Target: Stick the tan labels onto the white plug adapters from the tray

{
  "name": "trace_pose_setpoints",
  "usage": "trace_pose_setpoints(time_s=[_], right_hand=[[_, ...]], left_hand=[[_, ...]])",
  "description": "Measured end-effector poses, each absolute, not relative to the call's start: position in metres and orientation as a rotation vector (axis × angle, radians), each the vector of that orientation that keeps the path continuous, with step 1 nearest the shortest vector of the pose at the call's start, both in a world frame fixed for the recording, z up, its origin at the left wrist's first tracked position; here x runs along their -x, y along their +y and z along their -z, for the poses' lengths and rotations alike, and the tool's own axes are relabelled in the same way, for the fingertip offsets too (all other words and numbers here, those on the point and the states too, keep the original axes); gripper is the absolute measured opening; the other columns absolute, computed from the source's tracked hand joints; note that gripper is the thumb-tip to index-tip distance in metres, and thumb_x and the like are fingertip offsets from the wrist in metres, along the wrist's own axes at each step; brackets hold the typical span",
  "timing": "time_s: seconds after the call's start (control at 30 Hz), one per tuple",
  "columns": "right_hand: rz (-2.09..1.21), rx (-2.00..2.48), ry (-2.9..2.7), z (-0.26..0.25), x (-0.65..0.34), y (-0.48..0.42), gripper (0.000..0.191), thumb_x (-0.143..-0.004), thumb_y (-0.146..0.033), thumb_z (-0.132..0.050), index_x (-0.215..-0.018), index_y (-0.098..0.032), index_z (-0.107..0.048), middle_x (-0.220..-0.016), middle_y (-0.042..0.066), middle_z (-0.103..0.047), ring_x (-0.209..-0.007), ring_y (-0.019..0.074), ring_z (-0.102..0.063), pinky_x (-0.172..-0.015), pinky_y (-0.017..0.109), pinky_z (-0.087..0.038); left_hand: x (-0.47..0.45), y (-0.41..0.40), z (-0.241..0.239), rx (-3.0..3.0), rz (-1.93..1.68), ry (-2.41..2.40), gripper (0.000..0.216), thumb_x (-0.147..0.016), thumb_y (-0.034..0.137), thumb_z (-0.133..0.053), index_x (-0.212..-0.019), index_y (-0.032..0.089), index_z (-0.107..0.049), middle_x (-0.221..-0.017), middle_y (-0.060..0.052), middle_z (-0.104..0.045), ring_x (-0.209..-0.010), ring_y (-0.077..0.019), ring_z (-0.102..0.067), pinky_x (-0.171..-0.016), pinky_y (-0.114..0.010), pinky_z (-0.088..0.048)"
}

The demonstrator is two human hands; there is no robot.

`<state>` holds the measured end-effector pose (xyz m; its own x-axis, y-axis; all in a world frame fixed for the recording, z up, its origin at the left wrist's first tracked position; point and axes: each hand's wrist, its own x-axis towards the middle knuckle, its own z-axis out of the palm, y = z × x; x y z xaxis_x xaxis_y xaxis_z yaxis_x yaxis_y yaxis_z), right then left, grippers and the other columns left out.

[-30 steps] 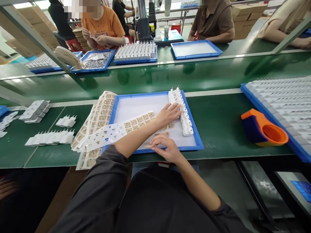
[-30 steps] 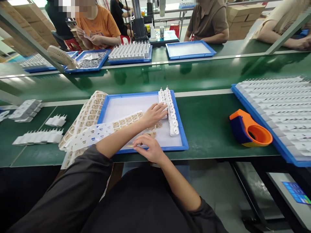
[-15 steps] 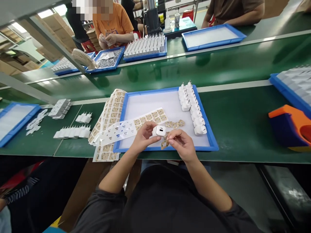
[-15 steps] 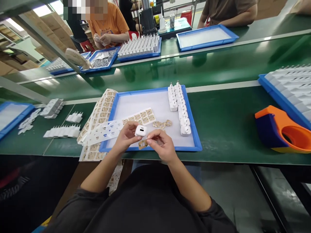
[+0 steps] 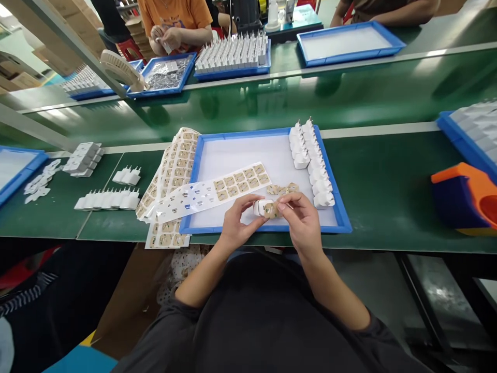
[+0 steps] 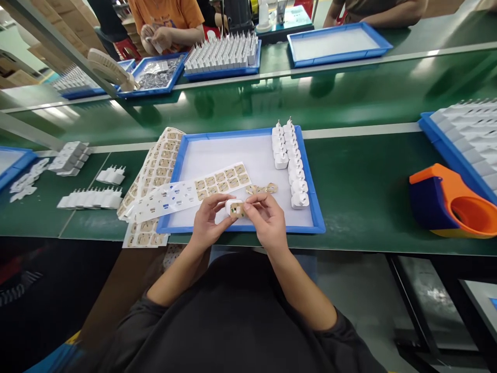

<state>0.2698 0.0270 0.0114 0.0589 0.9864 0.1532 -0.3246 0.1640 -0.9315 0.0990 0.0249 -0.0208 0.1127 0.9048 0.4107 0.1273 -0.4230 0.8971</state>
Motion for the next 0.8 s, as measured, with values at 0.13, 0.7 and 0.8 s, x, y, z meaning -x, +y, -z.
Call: trace_pose_setpoints(time_s=[0.13,0.7,0.8], right_hand=[[-1.176,0.897,-1.043,-0.019,-0.267,0.026,0.006,-0.087,-0.026,-0.073,-0.085,-0.024,-0.068,-0.082,-0.001,-0.065,-0.078,0.0136,-0.062,-0.071,0.026,-0.052],[-1.169,0.944,-1.098,-0.022,-0.263,0.025,0.006,-0.086,-0.025,-0.072,-0.085,-0.023,-0.067,-0.083,-0.001,-0.064,-0.079,0.0142,-0.061,-0.071,0.027,-0.053],[-1.172,0.943,-1.104,-0.023,-0.263,0.025,0.005,-0.087,-0.025,-0.072,-0.085,-0.023,-0.067,-0.083,-0.001,-0.064,-0.079,0.0140,-0.061,-0.072,0.026,-0.053]], left_hand=[[-0.097,0.024,0.014,-1.861,-1.402,1.084,0.046,-0.083,0.021,-0.080,-0.126,0.024,-0.064,-0.120,-0.009,-0.070,-0.114,-0.0219,-0.067,-0.102,-0.037,-0.054],[-0.093,0.023,0.005,-1.917,-1.445,1.047,0.046,-0.082,0.021,-0.081,-0.125,0.023,-0.065,-0.118,-0.009,-0.072,-0.114,-0.0230,-0.067,-0.100,-0.037,-0.055],[-0.092,0.023,0.004,-1.928,-1.439,1.042,0.046,-0.082,0.020,-0.080,-0.125,0.023,-0.064,-0.118,-0.009,-0.071,-0.114,-0.0230,-0.067,-0.100,-0.037,-0.055]])
